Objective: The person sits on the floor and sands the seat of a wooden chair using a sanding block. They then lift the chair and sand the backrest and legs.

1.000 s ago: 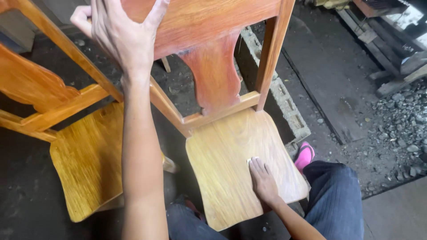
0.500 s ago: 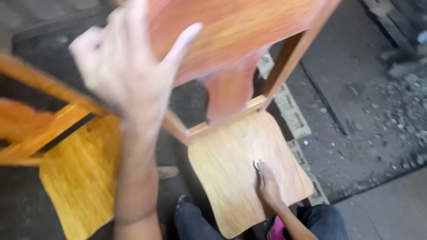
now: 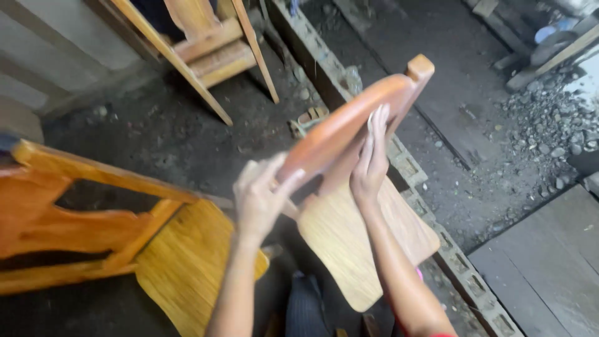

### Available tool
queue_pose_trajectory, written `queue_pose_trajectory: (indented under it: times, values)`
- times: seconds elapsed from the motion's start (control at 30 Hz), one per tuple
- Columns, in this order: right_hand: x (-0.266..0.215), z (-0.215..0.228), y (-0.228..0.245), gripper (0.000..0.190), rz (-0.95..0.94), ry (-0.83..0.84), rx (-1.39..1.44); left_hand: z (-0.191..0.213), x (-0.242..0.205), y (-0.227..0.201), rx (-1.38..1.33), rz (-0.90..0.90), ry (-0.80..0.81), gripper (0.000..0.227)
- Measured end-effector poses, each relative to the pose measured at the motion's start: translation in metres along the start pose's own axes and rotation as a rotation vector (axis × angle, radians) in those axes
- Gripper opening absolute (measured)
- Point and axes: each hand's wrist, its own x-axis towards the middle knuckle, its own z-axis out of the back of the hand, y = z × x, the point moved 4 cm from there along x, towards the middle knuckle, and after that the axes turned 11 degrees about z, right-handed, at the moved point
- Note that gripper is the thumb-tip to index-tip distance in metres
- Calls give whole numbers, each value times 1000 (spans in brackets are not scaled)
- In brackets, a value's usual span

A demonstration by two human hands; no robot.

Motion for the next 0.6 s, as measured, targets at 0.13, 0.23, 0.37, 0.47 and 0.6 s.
queue_pose_trajectory:
  times: [0.13,0.23,0.37,0.47,0.6]
  values:
    - [-53,-33,74,43,-18,-30,-47,22,4,-21,-188,-49,22,41]
    - [-61,-29,85,47,-107,-125,-94,28,-7,-24,-291,-45,44,42]
    - [-11,-14,86,48,-246,-133,-104,37,-11,-27,-357,-43,90,44]
    - [0,-23,96,47,-234,-113,-62,38,-6,-11,-381,-10,41,41]
    - [-34,-57,103,37,125,135,-180,35,9,12,-432,0,27,42]
